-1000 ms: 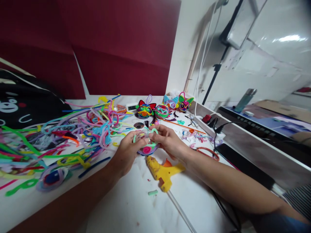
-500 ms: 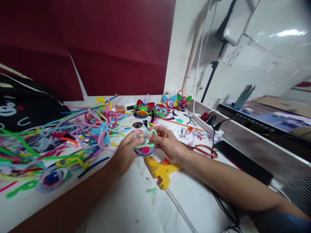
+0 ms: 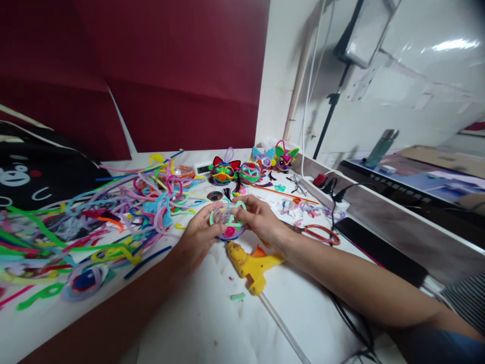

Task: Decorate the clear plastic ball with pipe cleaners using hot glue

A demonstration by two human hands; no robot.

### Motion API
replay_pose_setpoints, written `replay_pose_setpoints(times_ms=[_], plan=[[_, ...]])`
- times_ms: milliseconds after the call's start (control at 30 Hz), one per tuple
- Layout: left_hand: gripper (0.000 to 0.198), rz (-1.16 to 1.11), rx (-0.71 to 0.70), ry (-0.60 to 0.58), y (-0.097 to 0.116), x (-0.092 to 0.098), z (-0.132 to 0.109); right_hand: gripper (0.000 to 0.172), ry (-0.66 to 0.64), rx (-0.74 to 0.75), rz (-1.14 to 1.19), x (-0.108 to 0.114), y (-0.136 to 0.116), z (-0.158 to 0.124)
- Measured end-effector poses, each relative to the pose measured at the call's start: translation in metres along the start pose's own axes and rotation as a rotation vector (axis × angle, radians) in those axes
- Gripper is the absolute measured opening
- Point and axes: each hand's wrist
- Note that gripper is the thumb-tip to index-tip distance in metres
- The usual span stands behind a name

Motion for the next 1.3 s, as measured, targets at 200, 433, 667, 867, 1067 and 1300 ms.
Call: replay_pose_setpoints(times_ms=[200,433,667,867,1067,1300], plan=[[0.064,-0.002,-0.018,0.012,-0.0006,-0.0014,-0.0013,0.044,-0.020,0.019,-0.060,0.0014,0.0007,0.0009],[0.059,0.004,-0.017,0.038,-0.0016,-0.0042,-0.0031,0.042,-0.034,0.043,-0.099,-0.0012,0.0015,-0.0001],[0.058,-0.004,-0.034,0.023,-0.0061,-0.0008,-0.0004,0.040,-0.036,0.046,-0.132,-0.0004,0.0024,-0.0007],[0.060,0.002,-0.016,0.047,-0.0050,-0.0023,-0.0003,0.040,-0.036,0.061,-0.136,0.0006,0.0053,0.0006],[0.064,-0.006,-0.008,0.054,-0.0053,-0.0023,0.0000,0.043,-0.048,0.053,-0.126,0.0002,0.0056,-0.0001],[0.062,0.008,-0.017,0.066,-0.0039,-0.0033,-0.0003,0.040,-0.081,0.075,-0.213,0.0012,0.0065,-0.0006]])
Point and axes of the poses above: each hand's wrist, its own z-axis towards the middle knuckle, its own x-axis out of the back of the hand, y = z × x, and after that the axes turned 12 degrees about -y, right-handed
